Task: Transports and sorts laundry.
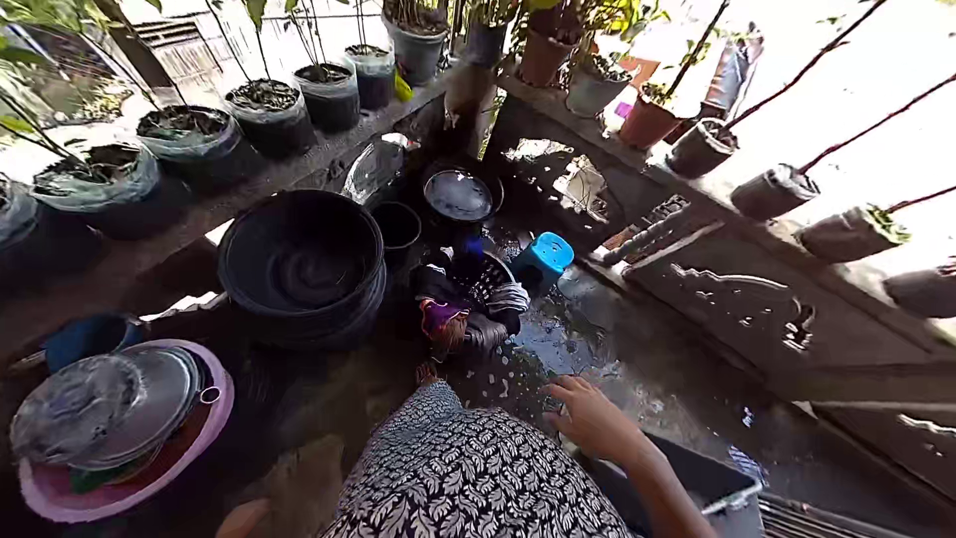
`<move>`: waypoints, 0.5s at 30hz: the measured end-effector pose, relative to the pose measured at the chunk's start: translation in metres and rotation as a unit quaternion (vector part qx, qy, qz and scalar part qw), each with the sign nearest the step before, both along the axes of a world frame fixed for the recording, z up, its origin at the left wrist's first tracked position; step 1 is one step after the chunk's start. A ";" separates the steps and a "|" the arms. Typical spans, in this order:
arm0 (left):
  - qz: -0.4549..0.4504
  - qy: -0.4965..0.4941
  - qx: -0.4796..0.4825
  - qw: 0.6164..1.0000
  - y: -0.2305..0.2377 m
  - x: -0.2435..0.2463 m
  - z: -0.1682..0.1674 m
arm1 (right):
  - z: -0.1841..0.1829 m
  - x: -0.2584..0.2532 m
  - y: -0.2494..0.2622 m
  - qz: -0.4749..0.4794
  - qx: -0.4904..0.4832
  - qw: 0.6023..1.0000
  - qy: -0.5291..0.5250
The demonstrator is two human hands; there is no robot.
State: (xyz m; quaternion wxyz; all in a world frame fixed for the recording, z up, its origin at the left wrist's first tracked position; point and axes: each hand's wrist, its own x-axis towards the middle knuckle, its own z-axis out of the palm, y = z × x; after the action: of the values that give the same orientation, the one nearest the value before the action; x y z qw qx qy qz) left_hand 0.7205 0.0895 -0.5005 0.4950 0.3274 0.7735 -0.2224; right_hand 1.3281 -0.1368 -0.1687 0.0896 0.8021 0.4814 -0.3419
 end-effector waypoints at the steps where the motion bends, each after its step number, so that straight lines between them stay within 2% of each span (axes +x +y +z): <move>1: -0.005 -0.024 0.000 1.000 0.009 0.051 0.014 | -0.014 0.018 0.005 -0.011 -0.016 1.000 0.022; 5: -0.023 -0.156 0.045 0.986 0.070 0.271 0.058 | -0.048 0.099 0.023 -0.050 -0.043 0.997 0.040; 8: -0.093 -0.263 0.083 0.957 0.115 0.408 0.102 | -0.055 0.163 0.037 -0.039 -0.093 0.994 0.048; 11: -0.097 -0.299 0.111 0.943 0.130 0.497 0.117 | -0.065 0.240 0.057 -0.001 -0.124 0.991 0.055; 13: -0.044 -0.282 0.088 0.954 0.122 0.532 0.110 | -0.078 0.296 0.081 0.027 -0.132 0.989 0.060; 15: 0.000 -0.241 0.048 0.969 0.099 0.551 0.088 | -0.103 0.352 0.111 0.065 -0.131 0.988 0.054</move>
State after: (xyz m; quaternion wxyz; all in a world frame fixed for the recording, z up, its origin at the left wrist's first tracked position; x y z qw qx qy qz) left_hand 1.2713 0.1886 -0.4122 0.6504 0.3947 0.6414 -0.0992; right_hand 1.6800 -0.0258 -0.2720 0.1901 0.7305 0.4877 -0.4387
